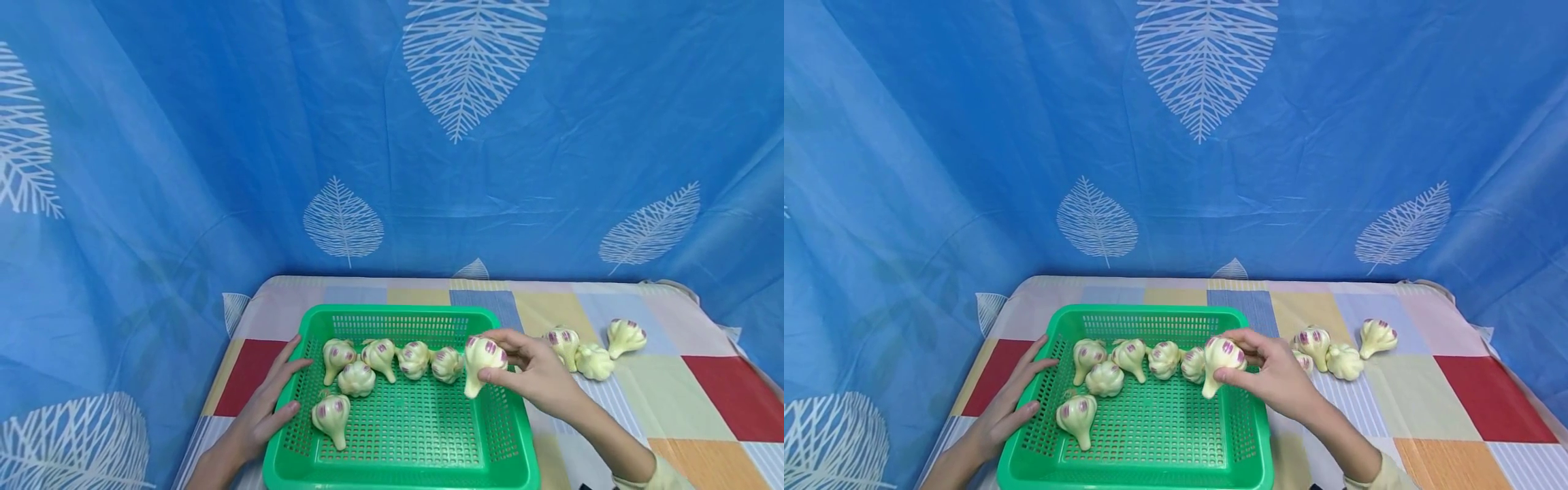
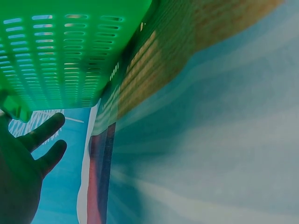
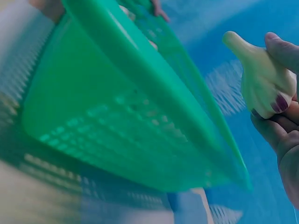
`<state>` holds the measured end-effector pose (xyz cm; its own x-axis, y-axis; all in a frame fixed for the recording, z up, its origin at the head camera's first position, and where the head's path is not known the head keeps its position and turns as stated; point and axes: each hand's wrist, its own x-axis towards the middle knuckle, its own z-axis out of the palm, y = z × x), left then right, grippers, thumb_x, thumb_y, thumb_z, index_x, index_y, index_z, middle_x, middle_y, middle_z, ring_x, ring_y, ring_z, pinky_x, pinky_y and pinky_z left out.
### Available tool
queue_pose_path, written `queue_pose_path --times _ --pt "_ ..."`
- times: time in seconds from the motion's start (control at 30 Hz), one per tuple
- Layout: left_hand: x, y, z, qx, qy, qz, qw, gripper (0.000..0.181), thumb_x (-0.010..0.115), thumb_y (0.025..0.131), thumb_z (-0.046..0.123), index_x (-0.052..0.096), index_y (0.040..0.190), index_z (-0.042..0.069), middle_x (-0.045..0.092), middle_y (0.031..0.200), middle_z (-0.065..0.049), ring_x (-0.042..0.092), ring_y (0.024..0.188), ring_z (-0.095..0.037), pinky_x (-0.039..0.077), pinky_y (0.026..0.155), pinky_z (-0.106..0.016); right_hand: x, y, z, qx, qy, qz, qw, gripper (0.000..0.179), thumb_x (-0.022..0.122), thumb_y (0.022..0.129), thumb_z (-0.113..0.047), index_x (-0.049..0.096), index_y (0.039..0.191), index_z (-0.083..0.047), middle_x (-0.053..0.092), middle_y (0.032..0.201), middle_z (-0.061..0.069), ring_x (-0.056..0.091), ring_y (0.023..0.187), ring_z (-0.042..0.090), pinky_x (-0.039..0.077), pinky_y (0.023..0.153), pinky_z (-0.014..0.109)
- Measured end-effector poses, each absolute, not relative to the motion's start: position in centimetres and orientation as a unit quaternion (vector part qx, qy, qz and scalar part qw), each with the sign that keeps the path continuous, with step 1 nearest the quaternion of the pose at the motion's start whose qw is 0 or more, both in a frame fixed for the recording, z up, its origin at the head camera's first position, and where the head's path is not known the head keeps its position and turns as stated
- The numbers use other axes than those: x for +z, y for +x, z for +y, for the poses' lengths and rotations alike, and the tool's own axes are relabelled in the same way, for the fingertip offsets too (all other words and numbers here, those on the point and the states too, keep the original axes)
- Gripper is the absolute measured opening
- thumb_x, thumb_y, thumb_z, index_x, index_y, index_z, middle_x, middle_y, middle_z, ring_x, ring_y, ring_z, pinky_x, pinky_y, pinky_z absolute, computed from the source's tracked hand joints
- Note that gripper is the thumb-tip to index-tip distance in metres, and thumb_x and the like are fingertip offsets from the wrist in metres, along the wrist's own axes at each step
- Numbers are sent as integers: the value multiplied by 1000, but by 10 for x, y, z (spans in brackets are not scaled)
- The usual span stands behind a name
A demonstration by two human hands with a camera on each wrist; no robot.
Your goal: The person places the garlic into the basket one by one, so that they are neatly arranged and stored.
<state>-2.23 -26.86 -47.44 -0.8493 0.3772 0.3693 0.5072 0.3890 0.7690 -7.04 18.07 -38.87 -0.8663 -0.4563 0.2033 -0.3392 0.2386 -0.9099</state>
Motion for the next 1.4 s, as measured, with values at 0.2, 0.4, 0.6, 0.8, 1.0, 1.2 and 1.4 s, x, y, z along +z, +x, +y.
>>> queue_pose_path --times 0.2,0.4,0.6,0.8,1.0,1.2,1.4 --pt "-474 -22 -270 -483 -266 -832 66 62 51 88 10 43 149 2 12 167 -12 18 149 -18 47 101 -34 -388 -76 146 -526 -318 781 111 41 81 87 -20 66 124 -12 72 109 -1 71 97 16 58 79 33" --pt "-474 -21 -270 -485 -263 -832 63 61 51 89 11 43 149 3 12 166 -12 18 149 -17 48 100 -34 -383 -85 111 -467 -399 771 167 39 82 86 -31 66 121 -20 71 106 -10 69 92 8 57 80 30" --pt "-476 -21 -270 -487 -260 -832 58 61 51 89 11 43 149 3 12 167 -11 18 148 -16 49 99 -35 -388 -99 82 -387 -490 758 189 44 79 88 -36 65 124 -15 66 105 -13 62 83 -1 52 67 21" --pt "-476 -22 -271 -484 -260 -834 54 62 51 89 10 43 149 4 12 167 -11 17 149 -17 48 100 -36 -403 -103 55 -306 -556 751 183 49 79 87 -40 65 125 -13 66 98 -15 49 72 -7 43 63 12" --pt "-475 -22 -269 -481 -258 -836 55 61 52 89 11 43 149 4 12 167 -11 18 149 -16 49 99 -36 -417 -103 29 -192 -628 739 151 52 77 88 -44 63 125 -11 66 103 -9 54 83 -8 44 74 8" --pt "-476 -22 -269 -479 -259 -837 58 61 53 89 11 43 149 4 13 166 -10 19 148 -16 50 98 -37 -425 -99 18 -79 -681 724 78 56 73 90 -47 58 130 -11 65 125 -3 58 112 1 44 93 14" --pt "-475 -22 -269 -468 -251 -845 63 61 53 88 13 44 148 4 14 167 -9 19 149 -17 47 101 -37 -431 -100 23 -1 -702 712 -20 73 65 92 -56 50 145 -9 50 150 5 43 140 18 34 112 27"
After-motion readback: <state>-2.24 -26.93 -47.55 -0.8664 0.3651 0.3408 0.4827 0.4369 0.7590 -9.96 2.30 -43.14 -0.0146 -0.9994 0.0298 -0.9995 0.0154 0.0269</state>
